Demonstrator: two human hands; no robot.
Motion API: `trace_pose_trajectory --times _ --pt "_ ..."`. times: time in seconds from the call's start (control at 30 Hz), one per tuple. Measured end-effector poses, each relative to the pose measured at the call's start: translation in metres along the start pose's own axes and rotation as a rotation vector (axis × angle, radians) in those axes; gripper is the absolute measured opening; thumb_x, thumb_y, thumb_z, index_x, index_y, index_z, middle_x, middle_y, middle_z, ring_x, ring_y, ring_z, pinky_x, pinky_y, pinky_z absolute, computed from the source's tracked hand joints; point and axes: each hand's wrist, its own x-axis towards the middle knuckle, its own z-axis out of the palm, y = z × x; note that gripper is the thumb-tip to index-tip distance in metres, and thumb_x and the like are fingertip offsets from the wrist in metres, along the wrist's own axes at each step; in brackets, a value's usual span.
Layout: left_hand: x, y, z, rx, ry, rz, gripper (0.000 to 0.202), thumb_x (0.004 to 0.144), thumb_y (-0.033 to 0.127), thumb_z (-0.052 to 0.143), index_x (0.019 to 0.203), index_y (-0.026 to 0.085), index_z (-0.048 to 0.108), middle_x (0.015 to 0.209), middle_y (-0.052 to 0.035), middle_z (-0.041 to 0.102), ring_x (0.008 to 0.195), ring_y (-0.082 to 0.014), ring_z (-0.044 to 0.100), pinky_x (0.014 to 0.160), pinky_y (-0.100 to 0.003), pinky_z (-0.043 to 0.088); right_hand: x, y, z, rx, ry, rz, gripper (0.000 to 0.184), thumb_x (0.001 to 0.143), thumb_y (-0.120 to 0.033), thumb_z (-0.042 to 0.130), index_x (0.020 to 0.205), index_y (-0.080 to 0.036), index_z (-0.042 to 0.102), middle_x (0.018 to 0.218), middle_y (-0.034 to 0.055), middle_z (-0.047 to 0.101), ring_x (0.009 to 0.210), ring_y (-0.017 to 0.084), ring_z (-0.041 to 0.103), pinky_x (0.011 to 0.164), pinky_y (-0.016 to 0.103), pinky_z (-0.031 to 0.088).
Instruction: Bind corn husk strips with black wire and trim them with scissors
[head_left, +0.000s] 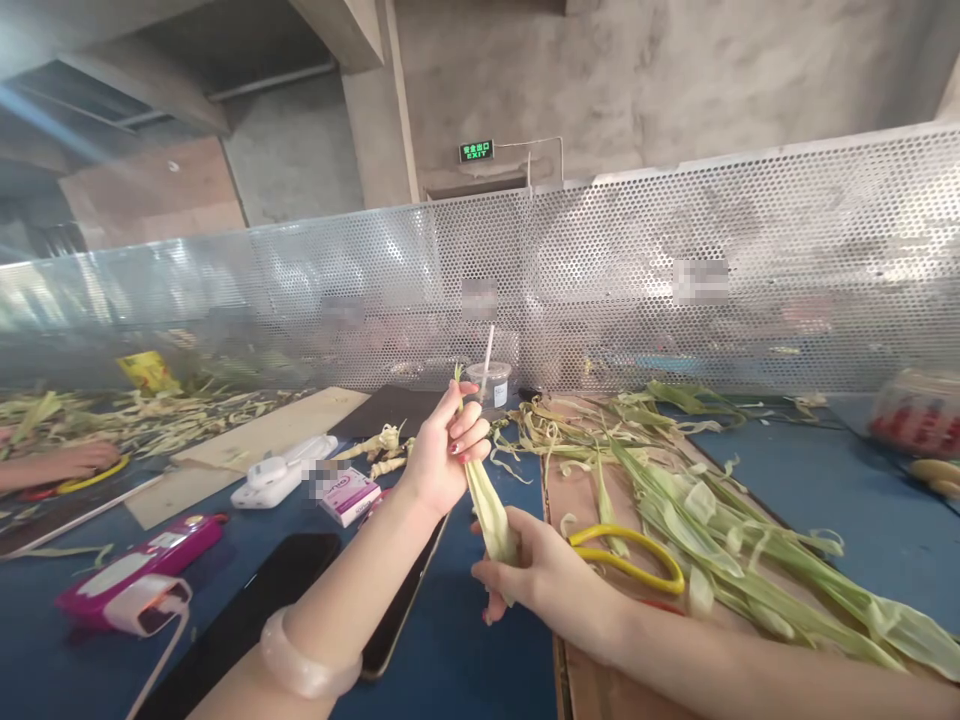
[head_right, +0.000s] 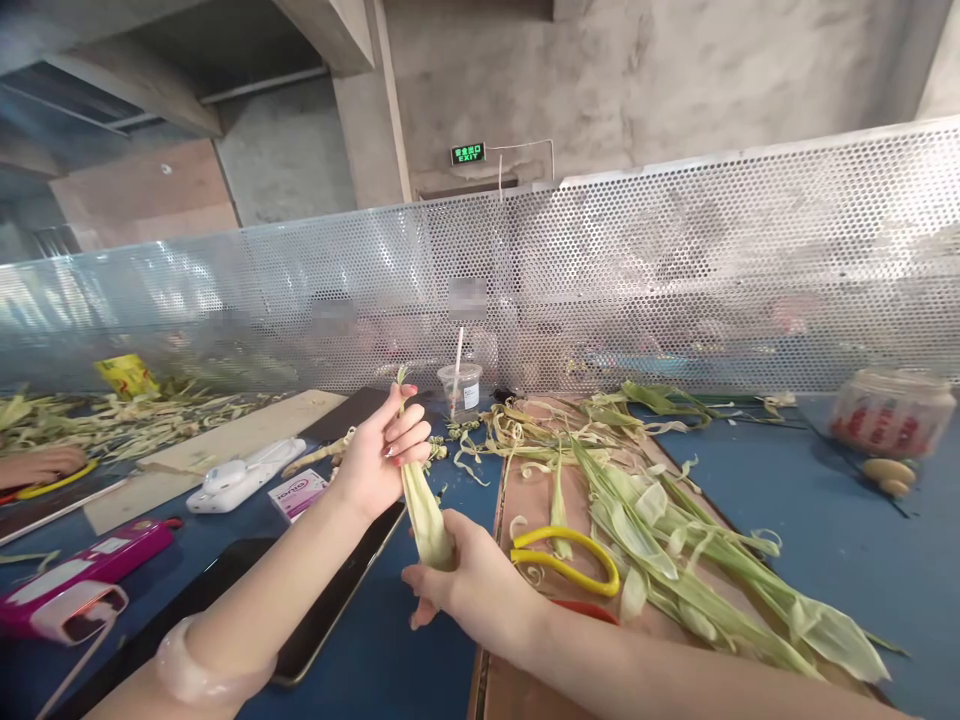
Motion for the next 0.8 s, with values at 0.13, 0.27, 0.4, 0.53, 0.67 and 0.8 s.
trace_pose_trajectory --times 0.13,0.27,0.4,0.53,0.67,0.8 --pt "0.0 0.003 0.001 0.011 0.018 0.025 0.02 0.09 0.027 0.044 0.081 0.015 0.056 0.045 0.009 0.024 0.032 -0.0028 0.025 0.031 -0.013 0.021 0.0 0.0 -0.001 0.026 -0.026 -0.013 0.026 0.078 -0.026 0.055 0.1 -0.017 0.045 0.062 -0.0041 0.059 0.049 0.011 0.058 0.064 0.028 0.048" --pt "0.001 0.004 -0.003 -0.003 0.017 0.01 0.022 0.091 0.027 0.04 0.082 0.015 0.056 0.045 0.0087 0.024 0.032 -0.0031 0.026 0.032 -0.013 0.021 0.0 0.005 -0.002 -0.018 -0.033 -0.022 0.026 0.08 -0.028 0.054 0.101 -0.018 0.043 0.072 -0.0028 0.061 0.044 0.007 0.055 0.057 0.023 0.044" --pt "0.001 0.004 -0.003 -0.019 0.0 0.004 0.025 0.093 0.026 0.036 0.083 0.014 0.056 0.046 0.0084 0.024 0.033 -0.0029 0.026 0.032 -0.013 0.019 0.0 0.005 -0.002 -0.038 -0.037 -0.011 0.025 0.079 -0.032 0.057 0.092 -0.018 0.041 0.066 -0.0049 0.058 0.043 0.008 0.054 0.053 0.022 0.042" --pt "0.001 0.006 -0.002 -0.026 0.004 0.001 0.023 0.092 0.026 0.039 0.083 0.014 0.056 0.046 0.0086 0.025 0.032 -0.0025 0.026 0.031 -0.013 0.017 0.0 -0.002 0.0 0.064 -0.014 -0.039 0.029 0.08 -0.043 0.055 0.085 -0.018 0.041 0.068 -0.0015 0.059 0.056 0.012 0.059 0.059 0.026 0.046" --pt "0.003 0.009 -0.005 -0.064 0.018 -0.001 0.022 0.092 0.025 0.039 0.083 0.015 0.055 0.045 0.0087 0.025 0.031 -0.0025 0.025 0.031 -0.013 0.016 -0.002 -0.003 0.003 0.028 -0.015 -0.075 0.035 0.084 -0.049 0.045 0.081 -0.014 0.05 0.076 0.0059 0.064 0.07 0.016 0.061 0.07 0.03 0.046" --pt "0.005 0.013 -0.01 -0.132 0.096 0.006 0.024 0.093 0.024 0.036 0.081 0.015 0.055 0.044 0.0086 0.024 0.03 -0.0027 0.025 0.03 -0.014 0.016 0.0 -0.007 0.001 -0.2 0.05 -0.052 0.036 0.079 -0.049 0.053 0.08 -0.013 0.057 0.079 0.0058 0.065 0.076 0.018 0.06 0.07 0.028 0.046"
